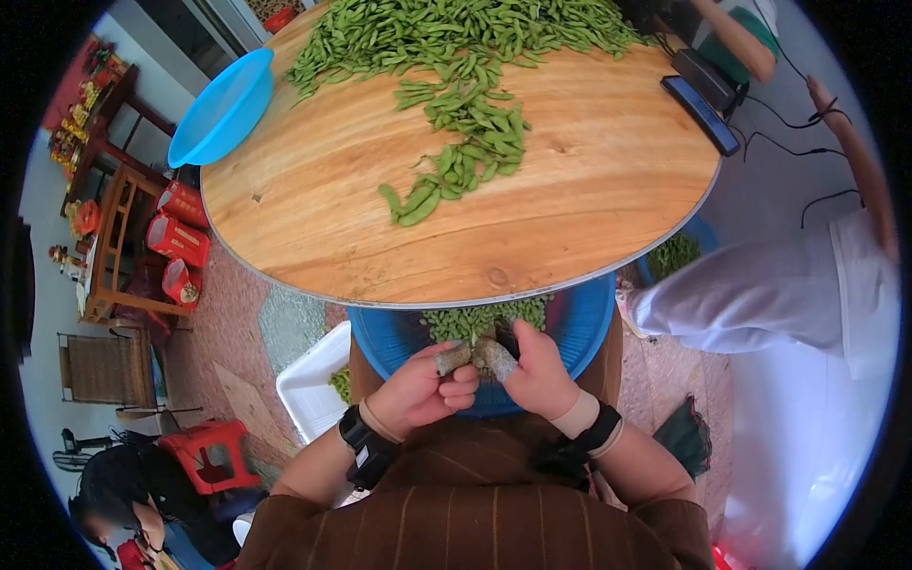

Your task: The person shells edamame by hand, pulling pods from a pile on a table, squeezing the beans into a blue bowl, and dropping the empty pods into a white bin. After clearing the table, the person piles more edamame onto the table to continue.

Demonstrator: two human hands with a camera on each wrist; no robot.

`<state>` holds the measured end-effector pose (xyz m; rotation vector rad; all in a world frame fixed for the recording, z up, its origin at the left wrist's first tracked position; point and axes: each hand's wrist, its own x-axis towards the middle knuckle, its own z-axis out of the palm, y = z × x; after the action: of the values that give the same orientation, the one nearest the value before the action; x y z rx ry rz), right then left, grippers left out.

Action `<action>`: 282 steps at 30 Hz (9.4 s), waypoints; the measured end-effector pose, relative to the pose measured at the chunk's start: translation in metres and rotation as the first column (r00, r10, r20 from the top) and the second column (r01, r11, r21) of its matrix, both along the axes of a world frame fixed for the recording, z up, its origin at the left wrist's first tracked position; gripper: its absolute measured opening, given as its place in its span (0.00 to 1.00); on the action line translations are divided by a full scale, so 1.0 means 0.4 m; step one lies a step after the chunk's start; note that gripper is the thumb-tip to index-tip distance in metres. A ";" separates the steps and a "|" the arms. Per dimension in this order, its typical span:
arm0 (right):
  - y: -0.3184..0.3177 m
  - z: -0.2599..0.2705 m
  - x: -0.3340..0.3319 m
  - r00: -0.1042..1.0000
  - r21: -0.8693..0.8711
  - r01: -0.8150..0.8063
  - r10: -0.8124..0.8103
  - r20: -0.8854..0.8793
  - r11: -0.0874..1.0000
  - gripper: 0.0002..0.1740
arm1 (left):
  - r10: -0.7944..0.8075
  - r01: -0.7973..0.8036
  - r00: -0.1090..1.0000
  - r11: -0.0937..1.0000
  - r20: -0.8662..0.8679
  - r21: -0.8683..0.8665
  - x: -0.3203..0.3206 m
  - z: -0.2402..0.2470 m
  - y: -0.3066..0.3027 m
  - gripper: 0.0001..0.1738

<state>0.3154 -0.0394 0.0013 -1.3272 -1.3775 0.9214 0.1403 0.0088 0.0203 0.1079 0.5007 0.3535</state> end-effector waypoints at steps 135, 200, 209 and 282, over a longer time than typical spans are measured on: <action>0.001 0.072 0.030 0.788 0.163 -0.037 -0.071 0.611 0.986 0.12 | 0.160 0.631 0.653 0.426 -0.740 0.648 -0.049 0.014 -0.011 0.08; -0.003 0.150 0.012 0.818 0.137 -0.107 0.009 0.575 0.985 0.15 | 0.619 0.684 0.626 -0.143 -0.475 0.715 -0.002 0.087 0.010 0.09; -0.005 0.174 0.039 0.926 -0.311 -0.320 0.227 -0.300 0.895 0.08 | 0.204 0.262 0.864 0.598 -0.460 0.757 -0.005 0.116 0.020 0.09; -0.013 0.064 0.031 0.962 -0.084 -0.093 0.111 0.248 0.992 0.18 | 0.005 0.603 0.750 0.406 -0.661 0.687 0.017 0.028 0.024 0.14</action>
<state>0.3278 -0.0446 0.0268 -1.4785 -1.6345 0.9000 0.1471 0.0184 0.0316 1.4072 0.8479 0.1457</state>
